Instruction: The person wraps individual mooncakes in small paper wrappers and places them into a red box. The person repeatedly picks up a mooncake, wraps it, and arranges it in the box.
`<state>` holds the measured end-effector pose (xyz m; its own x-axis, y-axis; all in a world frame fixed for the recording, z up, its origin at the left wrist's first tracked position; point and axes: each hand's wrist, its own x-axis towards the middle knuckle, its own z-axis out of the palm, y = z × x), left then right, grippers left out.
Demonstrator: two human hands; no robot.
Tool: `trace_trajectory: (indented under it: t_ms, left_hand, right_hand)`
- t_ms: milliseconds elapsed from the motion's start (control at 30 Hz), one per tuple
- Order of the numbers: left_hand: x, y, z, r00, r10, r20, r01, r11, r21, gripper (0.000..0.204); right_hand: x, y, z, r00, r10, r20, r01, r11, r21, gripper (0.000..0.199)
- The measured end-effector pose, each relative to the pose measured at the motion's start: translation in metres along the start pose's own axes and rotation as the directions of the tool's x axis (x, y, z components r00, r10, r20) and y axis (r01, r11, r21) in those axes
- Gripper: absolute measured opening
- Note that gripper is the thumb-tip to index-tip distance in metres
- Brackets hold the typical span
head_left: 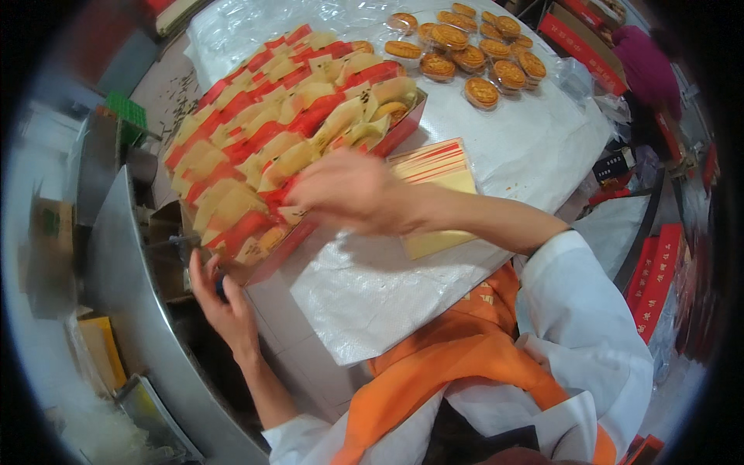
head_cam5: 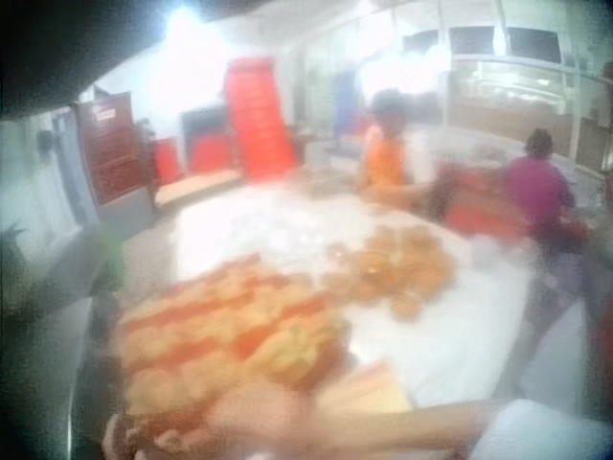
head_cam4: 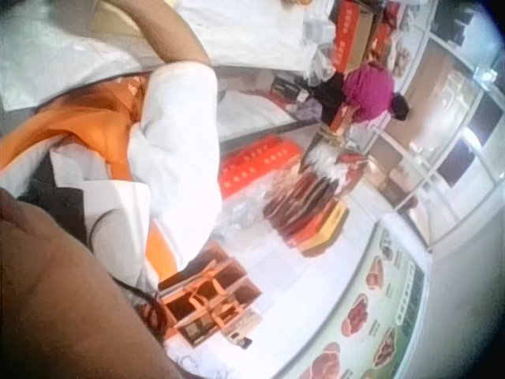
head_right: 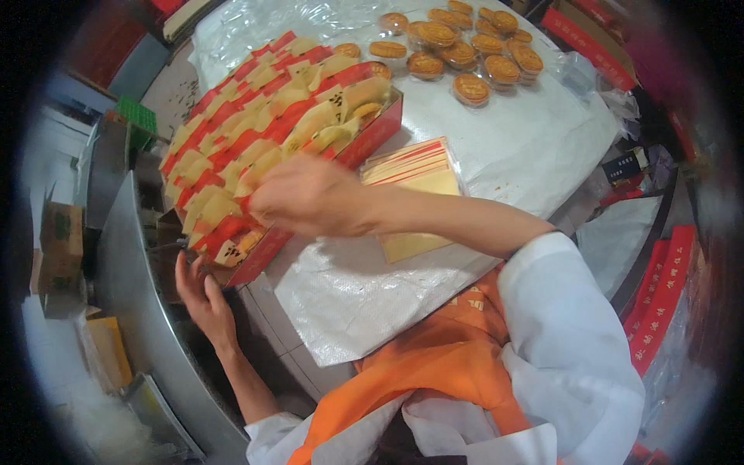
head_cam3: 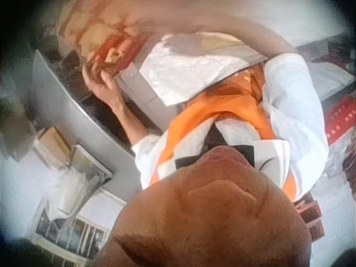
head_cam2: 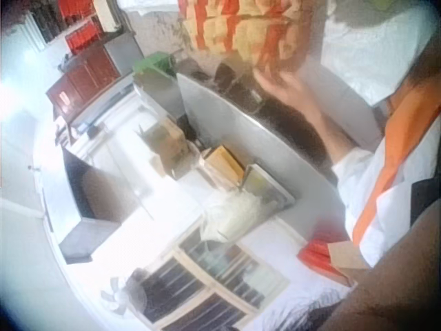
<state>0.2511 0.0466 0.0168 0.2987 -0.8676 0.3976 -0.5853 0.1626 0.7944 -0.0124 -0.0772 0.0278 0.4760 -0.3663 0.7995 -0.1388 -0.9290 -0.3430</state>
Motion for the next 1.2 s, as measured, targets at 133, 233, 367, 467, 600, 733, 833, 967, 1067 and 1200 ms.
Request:
trace_trajectory:
  t_ms: [133,233,367,467,600,733,833,967,1067,1200]
  left_hand:
    - [-0.040,0.012,0.013,0.920,0.133,-0.368,-0.110,0.991,0.083,0.037]
    - [-0.053,0.031,0.043,0.928,0.297,-0.225,-0.295,0.954,0.046,0.034]
    - [-0.055,0.069,0.095,0.933,0.356,0.050,-0.360,0.928,0.099,0.038]
    - [-0.052,0.091,0.144,0.917,0.367,0.155,-0.340,0.924,-0.176,0.036]
    - [-0.056,0.113,0.199,0.887,0.223,0.405,-0.081,0.937,-0.339,0.034]
    - [-0.061,0.136,0.252,0.781,-0.033,0.624,0.407,0.785,-0.468,0.037]
    - [-0.068,0.153,0.285,0.714,-0.176,0.677,0.633,0.577,-0.517,0.040]
    - [-0.071,0.159,0.293,0.539,-0.144,0.830,0.828,0.268,-0.492,0.034]
    - [-0.075,0.159,0.289,0.561,-0.141,0.816,0.809,0.304,-0.504,0.031]
    - [-0.082,0.158,0.284,0.630,-0.046,0.775,0.608,0.650,-0.456,0.032]
  right_hand:
    - [-0.071,0.071,-0.125,0.951,0.306,-0.043,-0.295,0.857,-0.423,0.024]
    - [-0.122,0.117,-0.187,0.750,0.656,-0.083,-0.467,0.437,-0.769,0.030]
    - [-0.163,0.145,-0.200,0.715,0.685,-0.143,-0.466,0.314,-0.827,0.028]
    - [-0.180,0.141,-0.195,0.742,0.650,-0.162,-0.515,0.400,-0.758,0.022]
    - [-0.197,0.109,-0.200,0.688,0.672,-0.272,-0.690,0.492,-0.530,0.015]
    - [-0.196,0.053,-0.212,0.216,0.951,-0.221,-0.867,0.291,0.404,0.012]
    - [-0.190,-0.002,-0.211,0.123,0.992,0.032,-0.572,0.045,0.819,0.012]
    - [-0.193,-0.050,-0.200,0.206,0.960,0.191,-0.373,-0.103,0.922,0.014]
    - [-0.195,-0.058,-0.195,0.223,0.966,0.134,-0.398,-0.035,0.917,0.020]
    - [-0.195,-0.062,-0.193,0.254,0.967,0.010,-0.759,0.193,0.622,0.029]
